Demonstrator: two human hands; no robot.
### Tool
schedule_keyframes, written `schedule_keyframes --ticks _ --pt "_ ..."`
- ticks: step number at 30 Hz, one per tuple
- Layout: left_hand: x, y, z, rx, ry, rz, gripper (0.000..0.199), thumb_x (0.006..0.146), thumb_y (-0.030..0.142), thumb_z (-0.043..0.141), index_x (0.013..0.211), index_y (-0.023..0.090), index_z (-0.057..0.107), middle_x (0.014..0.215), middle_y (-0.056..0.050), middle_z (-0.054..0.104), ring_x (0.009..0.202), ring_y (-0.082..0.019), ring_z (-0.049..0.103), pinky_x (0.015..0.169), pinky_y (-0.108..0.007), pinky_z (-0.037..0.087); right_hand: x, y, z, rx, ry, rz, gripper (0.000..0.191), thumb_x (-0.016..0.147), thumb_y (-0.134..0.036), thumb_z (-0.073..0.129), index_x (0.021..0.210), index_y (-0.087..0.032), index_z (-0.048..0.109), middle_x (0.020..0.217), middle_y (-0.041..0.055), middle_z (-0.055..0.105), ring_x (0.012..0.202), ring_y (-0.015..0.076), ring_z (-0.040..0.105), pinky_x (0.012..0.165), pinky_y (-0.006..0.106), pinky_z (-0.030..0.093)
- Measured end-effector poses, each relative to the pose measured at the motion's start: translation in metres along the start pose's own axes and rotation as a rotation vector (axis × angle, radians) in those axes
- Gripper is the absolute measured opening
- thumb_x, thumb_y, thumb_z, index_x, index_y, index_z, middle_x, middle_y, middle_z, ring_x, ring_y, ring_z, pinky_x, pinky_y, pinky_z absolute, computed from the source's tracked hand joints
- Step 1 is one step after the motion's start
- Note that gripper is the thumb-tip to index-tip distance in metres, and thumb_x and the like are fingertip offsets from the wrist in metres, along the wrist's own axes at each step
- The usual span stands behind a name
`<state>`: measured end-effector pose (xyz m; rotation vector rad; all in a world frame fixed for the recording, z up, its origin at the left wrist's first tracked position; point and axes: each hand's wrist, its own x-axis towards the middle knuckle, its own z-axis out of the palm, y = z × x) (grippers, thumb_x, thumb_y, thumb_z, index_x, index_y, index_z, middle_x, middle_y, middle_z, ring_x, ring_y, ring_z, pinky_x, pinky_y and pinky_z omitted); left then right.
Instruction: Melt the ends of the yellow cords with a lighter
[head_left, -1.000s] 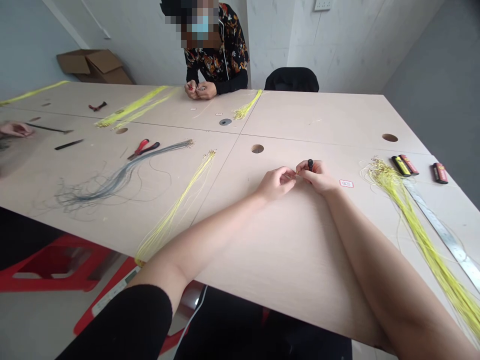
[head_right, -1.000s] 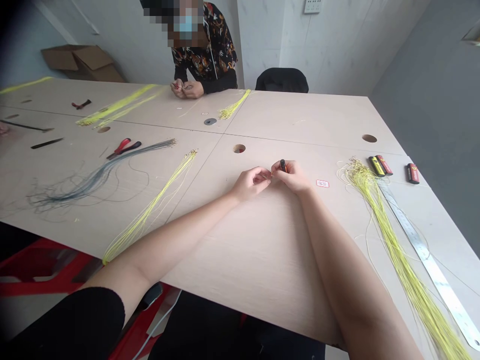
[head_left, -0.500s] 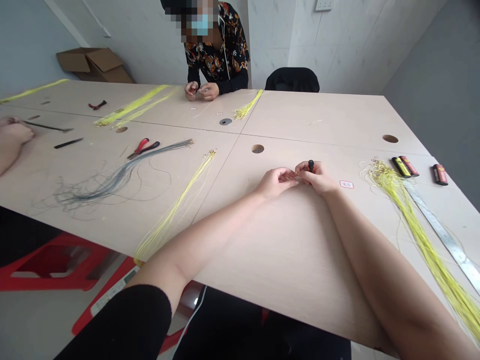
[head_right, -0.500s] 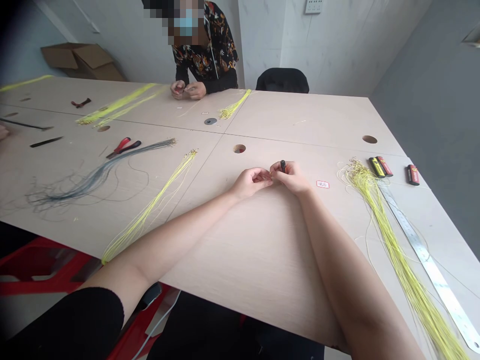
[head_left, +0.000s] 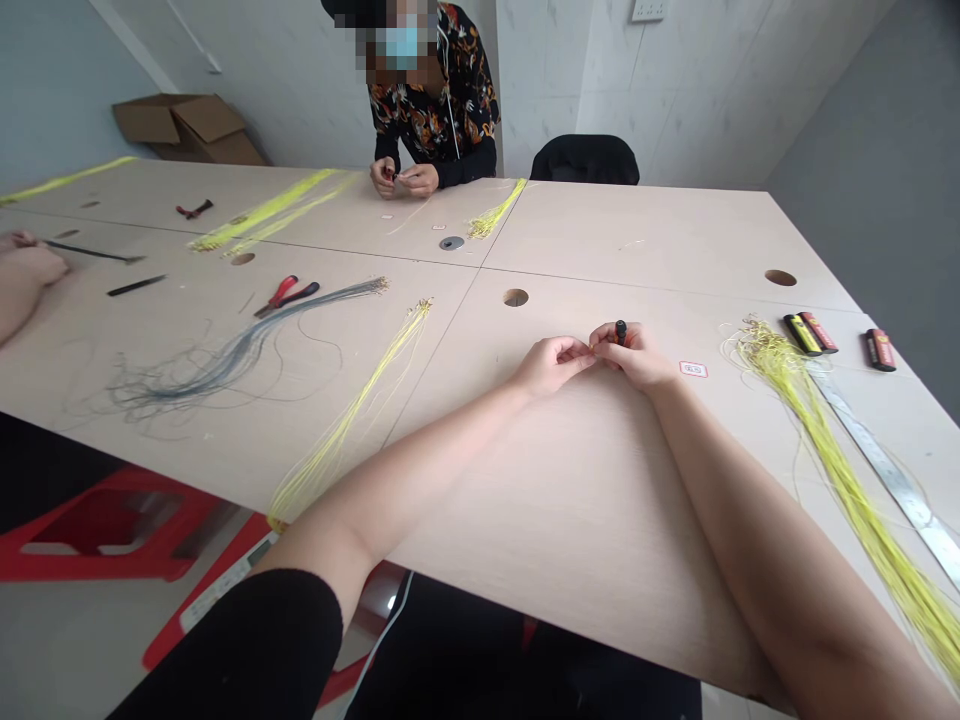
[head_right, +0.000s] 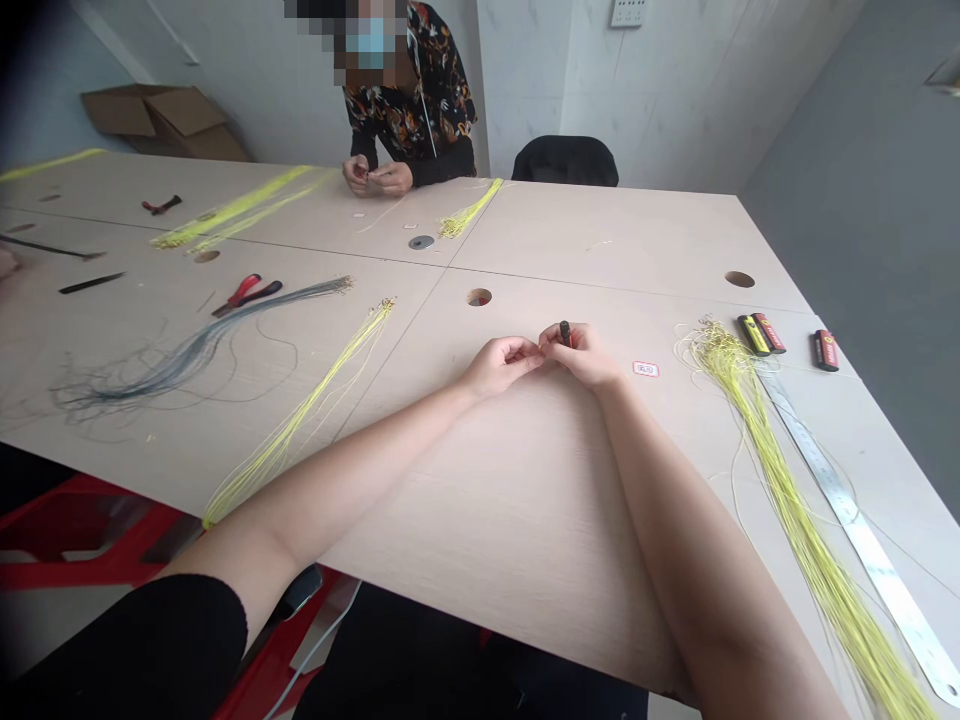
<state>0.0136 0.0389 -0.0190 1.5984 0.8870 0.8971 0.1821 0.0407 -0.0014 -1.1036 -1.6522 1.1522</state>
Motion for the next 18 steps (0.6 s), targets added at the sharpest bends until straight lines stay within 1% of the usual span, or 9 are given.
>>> schedule_keyframes --ticks 5,9,14,18 --pt "0.0003 -0.0019 -0.0001 0.031 0.022 -0.011 0.03 0.076 0.042 0.063 0.081 0.013 0.063 0.077 -0.002 0.064 0.071 -0.01 0.055 0.069 -0.025 0.043 0.0017 0.0039 -0.001 -0.003 -0.014 -0.007 0.017 0.066 -0.033 0.059 0.067 -0.017 0.057 0.055 -0.0024 0.045 0.051 0.0087 0.035 0.051 0.026 0.026" --pt "0.0004 -0.0034 -0.0003 0.029 0.037 -0.003 0.029 0.077 0.042 0.062 0.078 0.013 0.062 0.076 -0.002 0.064 0.07 -0.01 0.055 0.07 -0.025 0.043 0.0025 0.0072 -0.002 0.005 -0.004 -0.023 0.016 0.067 -0.033 0.059 0.068 -0.017 0.058 0.056 -0.0024 0.045 0.052 0.0092 0.037 0.053 0.027 0.028" --pt "0.0001 -0.0033 -0.0014 0.013 0.055 0.028 0.028 0.077 0.041 0.062 0.077 0.013 0.061 0.077 -0.003 0.064 0.071 -0.011 0.055 0.069 -0.025 0.043 0.0023 0.0038 -0.0003 0.021 0.032 0.0 0.017 0.065 -0.034 0.06 0.069 -0.017 0.058 0.056 -0.0022 0.046 0.052 0.0094 0.038 0.053 0.027 0.029" --pt "-0.0007 -0.0021 -0.0018 0.021 0.087 0.028 0.028 0.076 0.042 0.062 0.074 0.014 0.059 0.073 -0.001 0.061 0.067 -0.009 0.052 0.065 -0.024 0.041 0.0024 -0.0003 0.002 0.019 0.061 0.011 0.016 0.064 -0.032 0.059 0.068 -0.017 0.058 0.057 -0.002 0.048 0.053 0.0096 0.039 0.053 0.027 0.029"
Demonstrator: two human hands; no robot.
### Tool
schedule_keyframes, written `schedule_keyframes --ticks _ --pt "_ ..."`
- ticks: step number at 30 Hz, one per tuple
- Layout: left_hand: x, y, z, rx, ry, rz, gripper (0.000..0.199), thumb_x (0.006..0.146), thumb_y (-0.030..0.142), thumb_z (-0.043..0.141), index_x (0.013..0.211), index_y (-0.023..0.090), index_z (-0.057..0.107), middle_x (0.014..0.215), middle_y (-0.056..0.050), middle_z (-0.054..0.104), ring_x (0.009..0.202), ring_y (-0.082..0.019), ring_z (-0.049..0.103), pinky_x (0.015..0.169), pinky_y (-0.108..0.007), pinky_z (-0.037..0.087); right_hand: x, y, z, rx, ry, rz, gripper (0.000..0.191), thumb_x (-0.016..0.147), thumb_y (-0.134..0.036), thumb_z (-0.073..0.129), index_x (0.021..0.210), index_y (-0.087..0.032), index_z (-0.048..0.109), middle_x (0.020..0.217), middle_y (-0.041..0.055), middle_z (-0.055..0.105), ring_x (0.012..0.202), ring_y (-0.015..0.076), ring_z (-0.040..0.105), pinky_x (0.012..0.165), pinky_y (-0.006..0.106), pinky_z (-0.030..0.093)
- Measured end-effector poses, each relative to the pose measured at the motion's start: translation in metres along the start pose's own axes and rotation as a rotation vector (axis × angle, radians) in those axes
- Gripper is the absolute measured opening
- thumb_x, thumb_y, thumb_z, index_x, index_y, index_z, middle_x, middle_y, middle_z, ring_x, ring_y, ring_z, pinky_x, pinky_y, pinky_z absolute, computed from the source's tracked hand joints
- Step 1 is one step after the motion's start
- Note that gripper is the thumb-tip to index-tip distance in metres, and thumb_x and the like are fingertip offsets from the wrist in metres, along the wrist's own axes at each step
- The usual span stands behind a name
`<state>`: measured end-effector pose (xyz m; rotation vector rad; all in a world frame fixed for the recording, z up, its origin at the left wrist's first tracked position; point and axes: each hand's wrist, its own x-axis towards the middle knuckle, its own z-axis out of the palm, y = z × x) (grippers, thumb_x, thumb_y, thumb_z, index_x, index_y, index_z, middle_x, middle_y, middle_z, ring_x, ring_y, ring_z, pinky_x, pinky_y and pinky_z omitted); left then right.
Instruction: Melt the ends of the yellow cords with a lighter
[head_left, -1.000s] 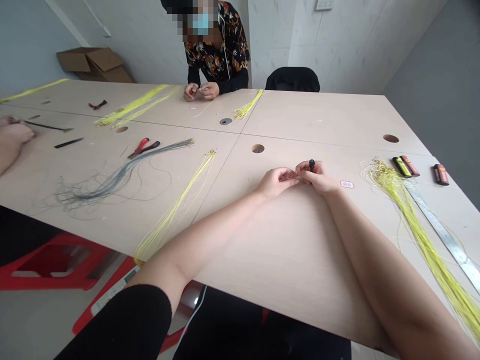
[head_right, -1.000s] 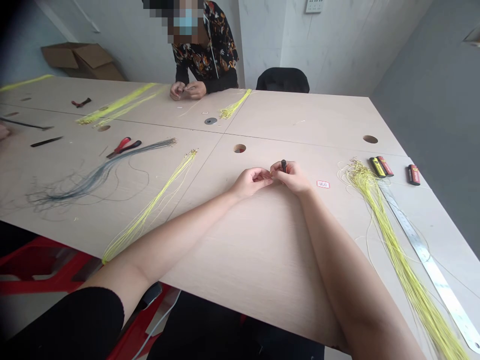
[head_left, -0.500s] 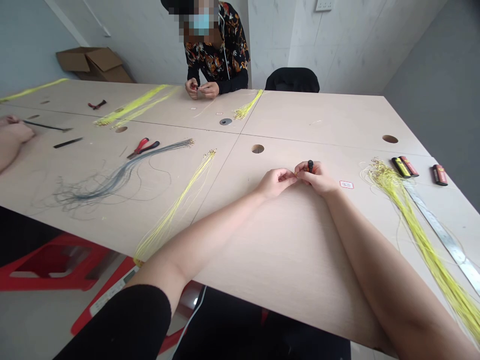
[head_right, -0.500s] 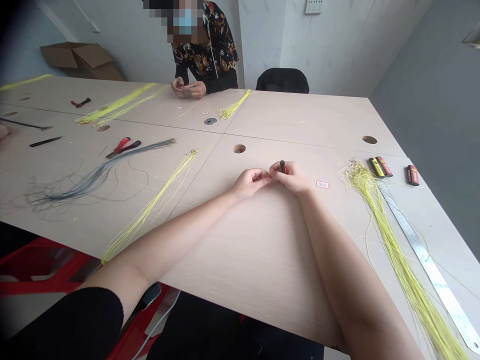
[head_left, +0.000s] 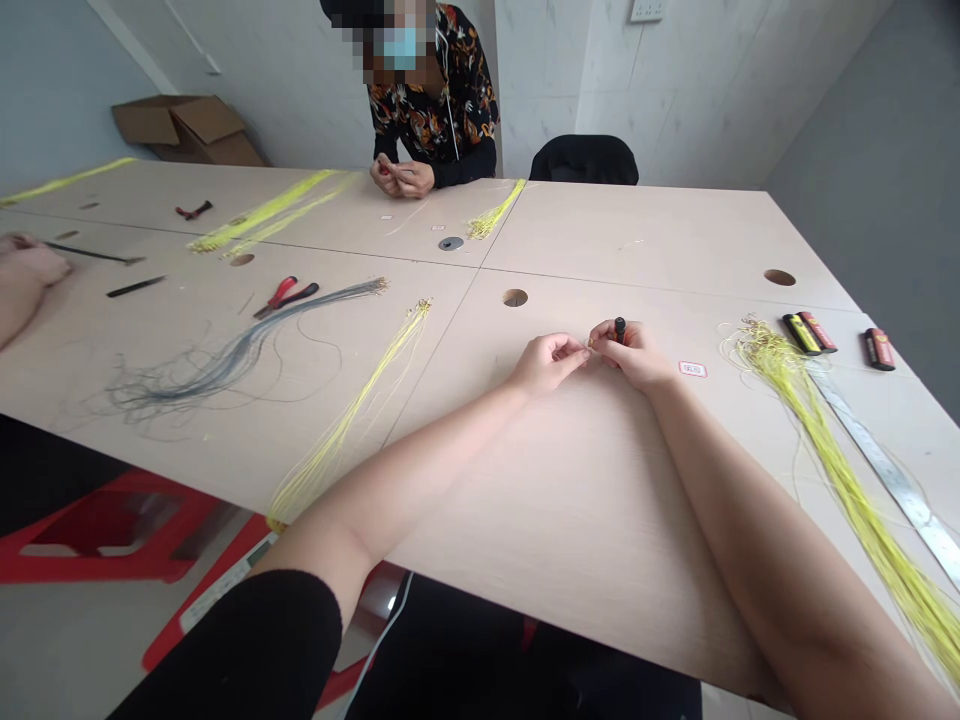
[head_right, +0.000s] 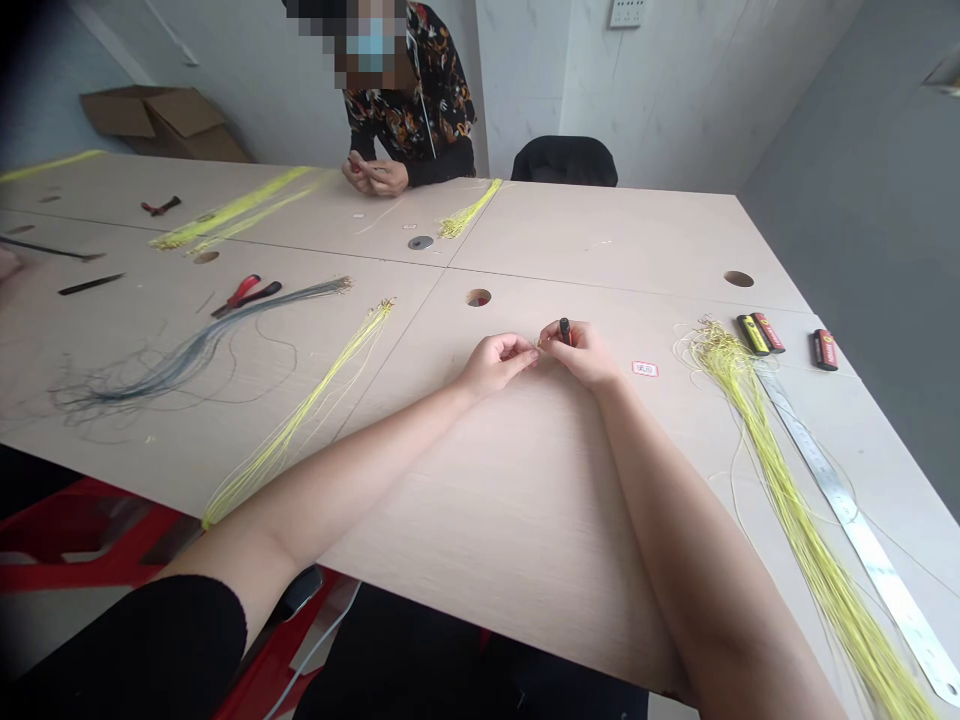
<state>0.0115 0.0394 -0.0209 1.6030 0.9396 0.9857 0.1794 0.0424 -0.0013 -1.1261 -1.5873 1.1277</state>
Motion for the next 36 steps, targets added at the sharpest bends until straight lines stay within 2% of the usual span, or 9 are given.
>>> schedule_keyframes --ticks 17,24,36 --pt "-0.0017 0.0053 0.0012 0.091 0.089 -0.014 0.014 0.074 0.027 0.054 0.065 0.017 0.049 0.064 0.003 0.053 0.064 -0.01 0.047 0.064 -0.024 0.037 -0.0001 -0.0056 0.0032 -0.193 -0.055 -0.003 0.014 0.067 -0.031 0.05 0.065 -0.017 0.053 0.058 -0.0033 0.041 0.056 0.0092 0.034 0.055 0.027 0.026" --pt "0.001 0.0011 0.0008 -0.01 0.063 -0.043 0.014 0.075 0.028 0.055 0.069 0.016 0.052 0.065 0.002 0.054 0.06 -0.009 0.048 0.058 -0.023 0.036 -0.0002 -0.0062 0.0042 -0.209 -0.055 -0.013 0.015 0.069 -0.031 0.049 0.065 -0.017 0.052 0.057 -0.0038 0.04 0.055 0.0089 0.032 0.056 0.027 0.026" --pt "0.0005 0.0038 0.0 -0.032 0.103 -0.068 0.013 0.075 0.023 0.055 0.065 0.017 0.05 0.061 0.002 0.055 0.055 -0.008 0.047 0.052 -0.022 0.034 -0.0023 -0.0088 0.0045 -0.194 -0.038 0.008 0.016 0.071 -0.032 0.051 0.064 -0.017 0.052 0.055 -0.0038 0.038 0.055 0.009 0.031 0.055 0.027 0.025"
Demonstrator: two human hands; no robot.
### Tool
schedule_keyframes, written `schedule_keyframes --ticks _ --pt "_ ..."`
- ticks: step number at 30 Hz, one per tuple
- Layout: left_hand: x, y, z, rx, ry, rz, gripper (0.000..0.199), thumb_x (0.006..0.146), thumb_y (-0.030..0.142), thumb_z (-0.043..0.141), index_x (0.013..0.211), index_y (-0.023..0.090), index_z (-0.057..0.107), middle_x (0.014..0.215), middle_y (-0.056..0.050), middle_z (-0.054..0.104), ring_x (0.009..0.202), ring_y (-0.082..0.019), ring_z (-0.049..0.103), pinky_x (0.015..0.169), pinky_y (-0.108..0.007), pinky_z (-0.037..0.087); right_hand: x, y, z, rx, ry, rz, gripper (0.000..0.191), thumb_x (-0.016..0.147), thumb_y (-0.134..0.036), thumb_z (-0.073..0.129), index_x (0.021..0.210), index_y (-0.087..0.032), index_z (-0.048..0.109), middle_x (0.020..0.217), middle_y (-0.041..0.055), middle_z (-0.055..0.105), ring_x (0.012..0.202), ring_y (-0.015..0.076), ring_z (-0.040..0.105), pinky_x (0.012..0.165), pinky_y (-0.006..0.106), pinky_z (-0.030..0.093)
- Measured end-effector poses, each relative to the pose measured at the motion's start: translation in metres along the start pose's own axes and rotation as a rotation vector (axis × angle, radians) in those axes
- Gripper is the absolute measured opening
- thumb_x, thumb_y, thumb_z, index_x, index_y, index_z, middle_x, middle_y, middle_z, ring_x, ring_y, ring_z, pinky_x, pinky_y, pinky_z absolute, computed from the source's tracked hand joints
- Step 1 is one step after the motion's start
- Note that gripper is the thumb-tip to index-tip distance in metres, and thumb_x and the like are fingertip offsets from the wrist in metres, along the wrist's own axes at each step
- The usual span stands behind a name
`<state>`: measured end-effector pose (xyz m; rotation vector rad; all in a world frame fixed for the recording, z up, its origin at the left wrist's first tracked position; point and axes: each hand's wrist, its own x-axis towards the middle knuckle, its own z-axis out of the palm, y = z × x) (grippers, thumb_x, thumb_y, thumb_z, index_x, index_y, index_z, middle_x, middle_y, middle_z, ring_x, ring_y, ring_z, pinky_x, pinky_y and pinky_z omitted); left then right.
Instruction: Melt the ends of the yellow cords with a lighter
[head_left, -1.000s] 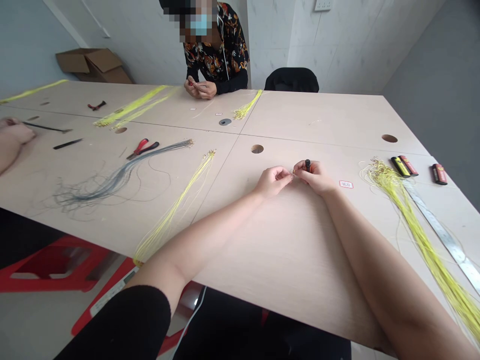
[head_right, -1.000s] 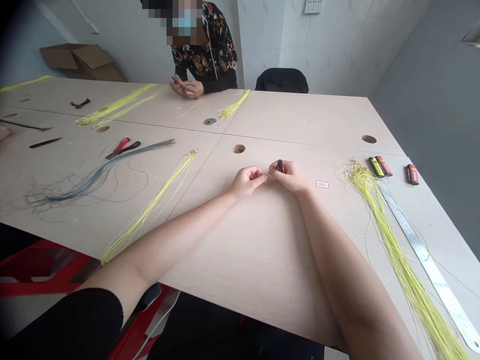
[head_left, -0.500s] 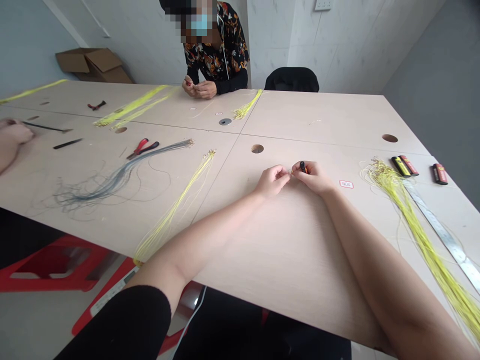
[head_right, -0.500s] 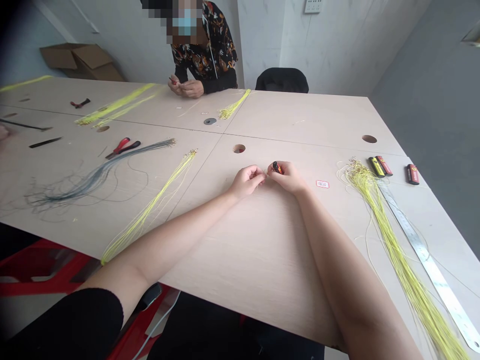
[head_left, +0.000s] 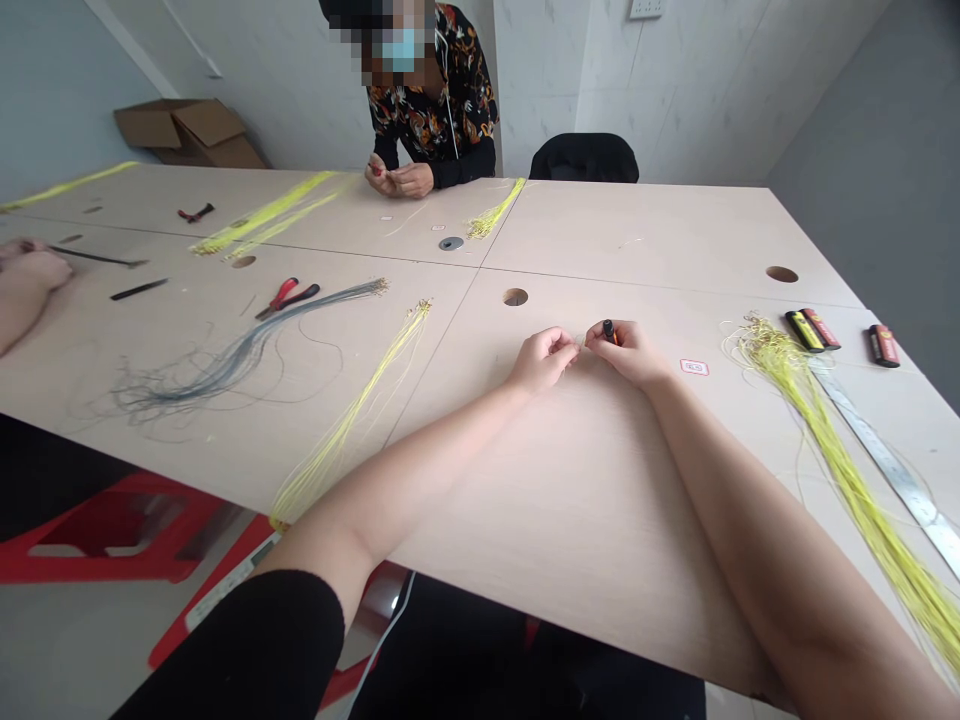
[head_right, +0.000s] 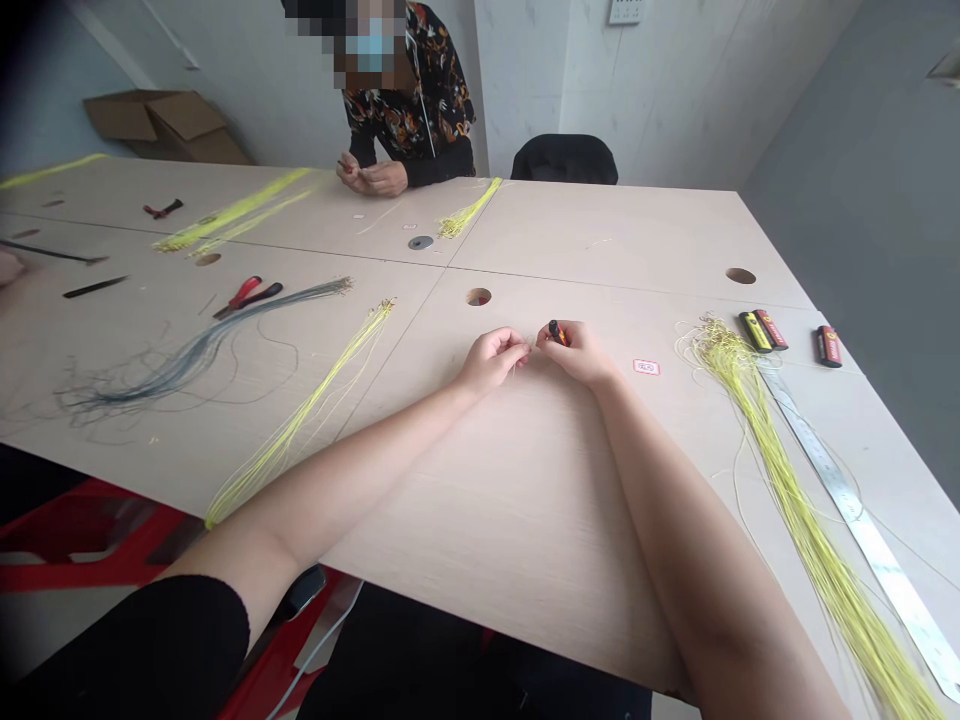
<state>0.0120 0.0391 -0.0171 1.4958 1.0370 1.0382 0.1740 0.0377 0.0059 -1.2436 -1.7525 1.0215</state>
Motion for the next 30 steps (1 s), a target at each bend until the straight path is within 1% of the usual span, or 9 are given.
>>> schedule_keyframes --ticks 5,11,13,17,21,24,30 --pt "0.001 0.0015 -0.0003 -0.073 -0.011 -0.032 0.014 0.075 0.023 0.055 0.064 0.016 0.051 0.061 0.002 0.055 0.055 -0.008 0.047 0.052 -0.022 0.034 -0.0008 0.0006 0.001 0.023 0.006 0.017 0.017 0.073 -0.033 0.053 0.066 -0.017 0.052 0.054 -0.0039 0.037 0.055 0.009 0.032 0.054 0.027 0.025" --pt "0.0035 0.0048 -0.0023 -0.181 -0.04 -0.062 0.014 0.076 0.021 0.056 0.063 0.015 0.054 0.06 0.001 0.056 0.056 -0.008 0.048 0.057 -0.023 0.036 -0.0008 0.0012 0.0005 0.039 0.01 0.032 0.016 0.072 -0.032 0.057 0.069 -0.016 0.056 0.056 -0.0035 0.042 0.054 0.0083 0.033 0.053 0.026 0.026" --pt "0.0042 0.0051 -0.0031 -0.197 -0.052 -0.065 0.015 0.076 0.022 0.058 0.064 0.015 0.055 0.06 0.001 0.057 0.056 -0.008 0.048 0.059 -0.023 0.037 -0.0011 0.0008 0.0005 0.042 0.008 0.03 0.015 0.071 -0.031 0.058 0.07 -0.016 0.058 0.056 -0.0038 0.041 0.053 0.0081 0.032 0.053 0.026 0.025" --pt "0.0047 0.0041 -0.0038 -0.219 -0.081 -0.05 0.017 0.076 0.026 0.06 0.066 0.014 0.055 0.063 0.001 0.057 0.057 -0.007 0.048 0.06 -0.024 0.038 -0.0016 0.0012 0.0014 0.06 0.023 0.017 0.016 0.071 -0.032 0.061 0.069 -0.016 0.059 0.051 -0.0054 0.034 0.051 0.0079 0.029 0.051 0.026 0.023" --pt "0.0043 0.0035 -0.004 -0.223 -0.083 -0.049 0.017 0.076 0.027 0.061 0.067 0.014 0.057 0.062 0.001 0.057 0.057 -0.008 0.048 0.06 -0.024 0.039 -0.0018 0.0027 0.0022 0.074 0.079 -0.006 0.016 0.067 -0.032 0.064 0.071 -0.017 0.061 0.05 -0.0067 0.029 0.05 0.0074 0.026 0.05 0.026 0.02" --pt "0.0041 0.0039 -0.0041 -0.228 -0.075 -0.048 0.018 0.076 0.027 0.06 0.064 0.015 0.056 0.06 0.001 0.056 0.057 -0.008 0.049 0.06 -0.024 0.039 -0.0022 0.0031 0.0025 0.091 0.121 -0.009 0.019 0.065 -0.033 0.066 0.073 -0.016 0.064 0.049 -0.0071 0.029 0.049 0.0072 0.025 0.05 0.027 0.019" --pt "0.0043 0.0059 -0.0037 -0.207 -0.059 -0.059 0.015 0.075 0.024 0.057 0.062 0.015 0.056 0.058 0.001 0.056 0.054 -0.008 0.048 0.057 -0.024 0.038 -0.0023 0.0028 0.0024 0.109 0.128 0.023 0.024 0.064 -0.036 0.066 0.076 -0.015 0.067 0.047 -0.0067 0.031 0.048 0.0073 0.026 0.05 0.027 0.019"
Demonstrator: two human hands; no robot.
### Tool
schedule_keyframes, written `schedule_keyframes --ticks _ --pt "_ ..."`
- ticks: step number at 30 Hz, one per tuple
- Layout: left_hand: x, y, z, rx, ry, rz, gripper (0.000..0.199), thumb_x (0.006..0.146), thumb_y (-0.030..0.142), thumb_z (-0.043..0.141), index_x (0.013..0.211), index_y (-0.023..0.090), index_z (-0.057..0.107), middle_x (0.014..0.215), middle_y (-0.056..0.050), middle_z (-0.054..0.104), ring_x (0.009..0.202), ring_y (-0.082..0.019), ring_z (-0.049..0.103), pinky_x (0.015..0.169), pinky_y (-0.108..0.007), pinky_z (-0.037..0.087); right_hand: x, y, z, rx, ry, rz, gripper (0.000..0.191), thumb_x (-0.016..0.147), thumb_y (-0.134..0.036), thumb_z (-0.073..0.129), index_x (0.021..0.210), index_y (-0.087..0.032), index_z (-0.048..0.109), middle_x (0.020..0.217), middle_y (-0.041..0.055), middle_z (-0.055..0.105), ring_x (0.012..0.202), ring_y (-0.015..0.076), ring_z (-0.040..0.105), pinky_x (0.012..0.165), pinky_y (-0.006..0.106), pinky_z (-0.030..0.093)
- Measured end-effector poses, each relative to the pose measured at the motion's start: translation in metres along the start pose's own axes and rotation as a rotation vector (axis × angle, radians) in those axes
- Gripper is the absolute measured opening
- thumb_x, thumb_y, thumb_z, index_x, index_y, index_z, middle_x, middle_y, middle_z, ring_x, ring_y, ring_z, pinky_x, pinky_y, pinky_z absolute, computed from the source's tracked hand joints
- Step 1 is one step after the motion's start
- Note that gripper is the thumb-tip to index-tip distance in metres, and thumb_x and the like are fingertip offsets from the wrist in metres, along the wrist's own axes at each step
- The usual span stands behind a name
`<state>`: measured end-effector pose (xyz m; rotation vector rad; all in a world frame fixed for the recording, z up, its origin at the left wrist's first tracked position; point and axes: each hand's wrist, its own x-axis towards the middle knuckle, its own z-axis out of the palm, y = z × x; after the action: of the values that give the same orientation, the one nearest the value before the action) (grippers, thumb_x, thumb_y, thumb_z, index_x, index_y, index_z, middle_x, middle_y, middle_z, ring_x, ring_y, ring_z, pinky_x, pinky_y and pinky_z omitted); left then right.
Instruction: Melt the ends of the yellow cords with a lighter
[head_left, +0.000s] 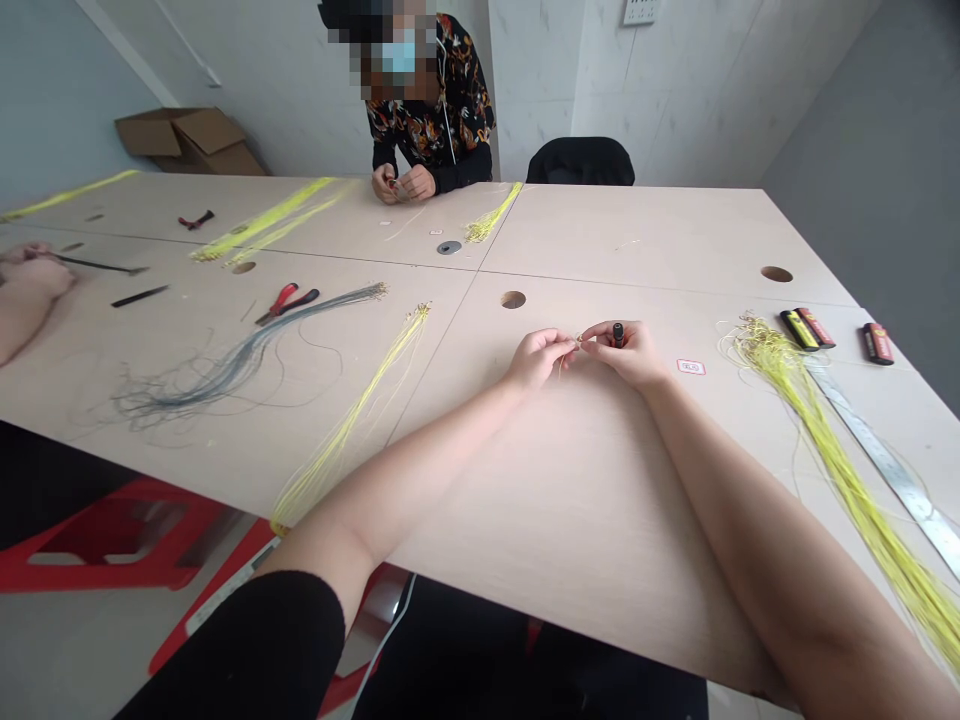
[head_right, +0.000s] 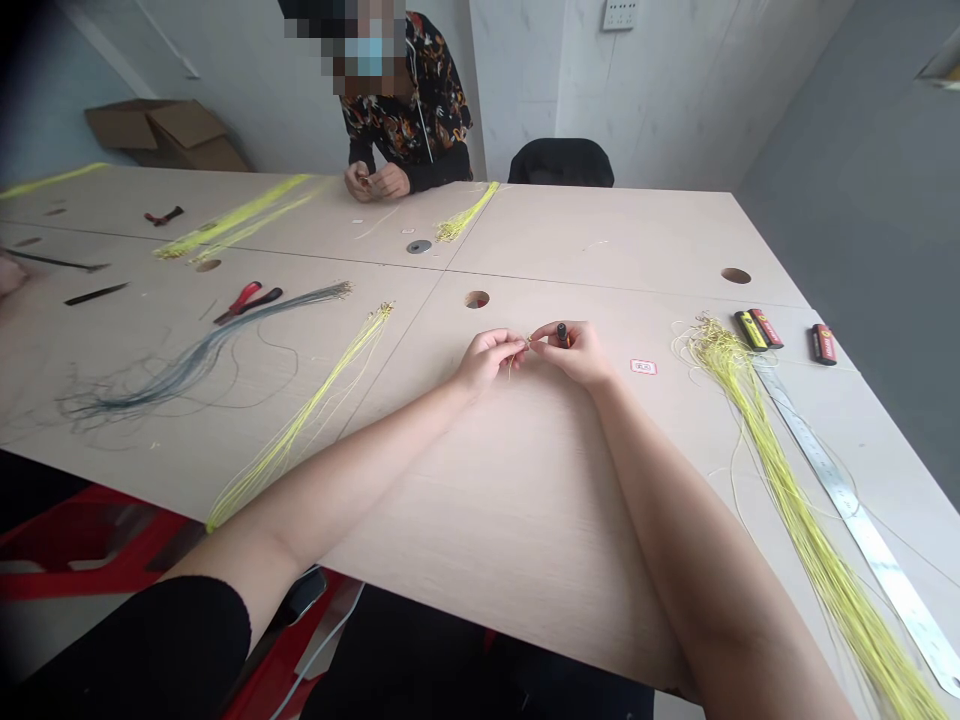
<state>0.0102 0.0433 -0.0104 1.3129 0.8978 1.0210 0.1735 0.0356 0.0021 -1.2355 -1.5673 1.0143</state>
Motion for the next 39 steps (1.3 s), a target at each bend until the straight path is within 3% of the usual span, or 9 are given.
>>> schedule_keyframes --ticks 7,14,22,39 --pt "-0.001 0.0 0.001 0.001 -0.011 -0.001 0.016 0.074 0.024 0.057 0.061 0.015 0.055 0.058 0.001 0.055 0.053 -0.007 0.047 0.056 -0.024 0.038 0.0 -0.001 0.0 0.023 -0.017 -0.007 0.025 0.064 -0.037 0.068 0.076 -0.016 0.067 0.046 -0.0064 0.034 0.048 0.0075 0.027 0.049 0.027 0.021" --pt "-0.002 0.001 0.002 0.017 0.005 -0.027 0.015 0.074 0.023 0.056 0.061 0.015 0.055 0.058 0.001 0.055 0.053 -0.007 0.047 0.057 -0.024 0.038 0.002 0.002 0.0 0.021 -0.017 -0.041 0.028 0.065 -0.043 0.067 0.071 -0.016 0.065 0.055 -0.0001 0.052 0.053 0.0102 0.04 0.051 0.027 0.031" --pt "-0.002 0.002 0.002 0.006 0.003 -0.023 0.014 0.074 0.021 0.055 0.062 0.015 0.055 0.058 0.001 0.055 0.054 -0.008 0.047 0.057 -0.024 0.038 0.003 0.001 0.001 0.011 -0.016 -0.05 0.024 0.067 -0.041 0.064 0.07 -0.017 0.065 0.063 0.0023 0.058 0.055 0.0112 0.043 0.051 0.028 0.032" --pt "0.001 -0.005 -0.001 -0.02 -0.016 0.036 0.012 0.076 0.024 0.058 0.068 0.015 0.057 0.063 0.001 0.058 0.058 -0.008 0.051 0.059 -0.023 0.04 0.004 0.003 0.001 0.0 -0.045 -0.099 0.018 0.069 -0.035 0.059 0.066 -0.018 0.06 0.056 -0.0011 0.048 0.055 0.0108 0.039 0.054 0.028 0.029"
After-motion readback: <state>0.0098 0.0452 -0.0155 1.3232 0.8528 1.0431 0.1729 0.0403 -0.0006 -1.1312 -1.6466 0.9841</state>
